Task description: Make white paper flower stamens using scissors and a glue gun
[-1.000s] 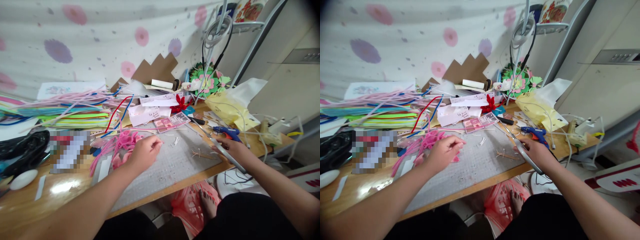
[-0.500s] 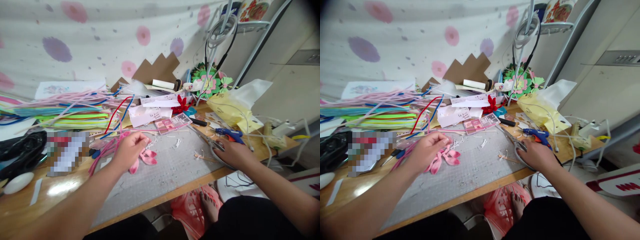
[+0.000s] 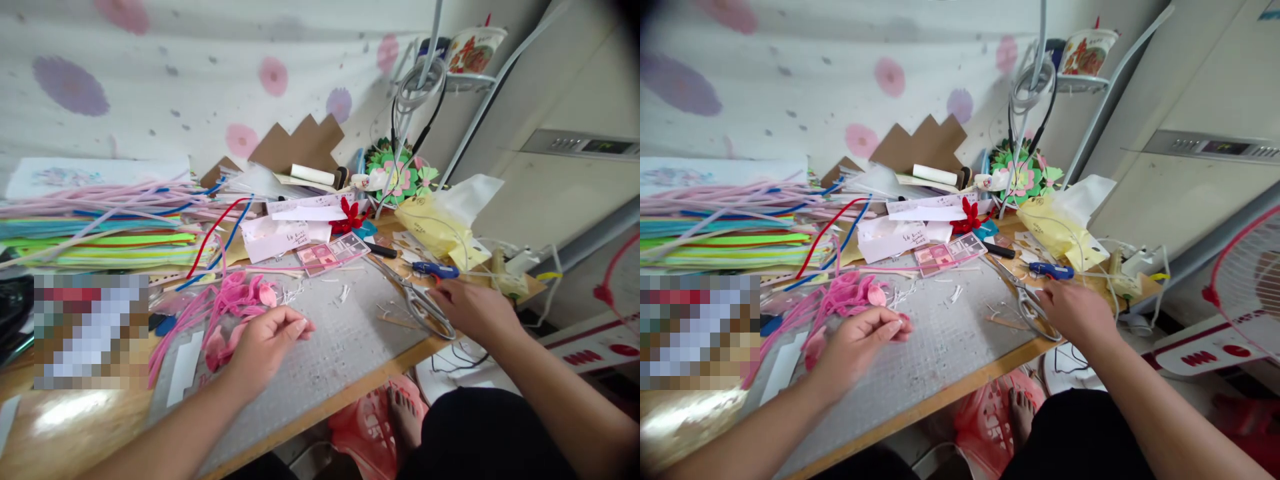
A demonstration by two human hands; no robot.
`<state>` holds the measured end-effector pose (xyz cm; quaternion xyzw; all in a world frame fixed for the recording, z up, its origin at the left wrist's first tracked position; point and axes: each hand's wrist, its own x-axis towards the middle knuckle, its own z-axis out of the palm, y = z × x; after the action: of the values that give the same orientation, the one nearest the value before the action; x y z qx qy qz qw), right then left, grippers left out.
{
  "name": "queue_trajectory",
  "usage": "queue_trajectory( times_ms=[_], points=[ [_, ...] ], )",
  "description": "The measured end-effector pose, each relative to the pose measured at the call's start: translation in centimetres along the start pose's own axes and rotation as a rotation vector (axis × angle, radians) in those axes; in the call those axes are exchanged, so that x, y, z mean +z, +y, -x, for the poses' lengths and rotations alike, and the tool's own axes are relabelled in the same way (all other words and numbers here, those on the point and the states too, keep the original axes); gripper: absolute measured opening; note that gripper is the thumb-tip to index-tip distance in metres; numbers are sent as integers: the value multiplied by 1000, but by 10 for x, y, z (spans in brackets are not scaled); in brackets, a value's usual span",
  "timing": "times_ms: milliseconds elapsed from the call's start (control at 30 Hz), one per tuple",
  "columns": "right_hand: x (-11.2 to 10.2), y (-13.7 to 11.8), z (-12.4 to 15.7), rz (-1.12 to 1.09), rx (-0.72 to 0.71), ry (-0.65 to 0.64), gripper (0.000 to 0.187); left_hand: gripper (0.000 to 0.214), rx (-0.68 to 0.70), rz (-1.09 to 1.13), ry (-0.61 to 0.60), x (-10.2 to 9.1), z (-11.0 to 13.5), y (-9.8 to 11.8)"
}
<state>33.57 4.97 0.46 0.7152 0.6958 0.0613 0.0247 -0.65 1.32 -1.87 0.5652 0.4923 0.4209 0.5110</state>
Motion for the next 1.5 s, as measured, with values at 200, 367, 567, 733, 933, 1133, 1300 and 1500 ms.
queue_trajectory(
  times_ms=[200, 367, 567, 733, 933, 1133, 1300, 1500],
  points=[
    [-18, -40, -5, -380, -331, 122, 28, 16, -102, 130, -39, 8, 7, 6],
    [-29, -90, -13, -683, -507, -76, 18, 15, -145, 141, -183, 13, 16, 5],
    [-57, -121, 20, -968, -1033, -446, 20, 14, -138, 157, -162, 7, 14, 4],
    [-61, -124, 34, -823, -1114, -707, 23, 12, -169, 145, -179, 8, 15, 6],
    [-51, -123, 18, -880, -1081, -641, 30, 12, -218, 176, -147, 6, 12, 6],
    [-39, -132, 8, -956, -978, -476, 12, 16, -244, 253, -133, 4, 9, 7],
    [-25, -149, 6, -1192, -850, -306, 12, 16, -205, 356, -62, 4, 7, 4],
    [-19, -162, 9, -1268, -699, -299, 11, 11, -175, 325, -60, 4, 7, 5]
  ],
)
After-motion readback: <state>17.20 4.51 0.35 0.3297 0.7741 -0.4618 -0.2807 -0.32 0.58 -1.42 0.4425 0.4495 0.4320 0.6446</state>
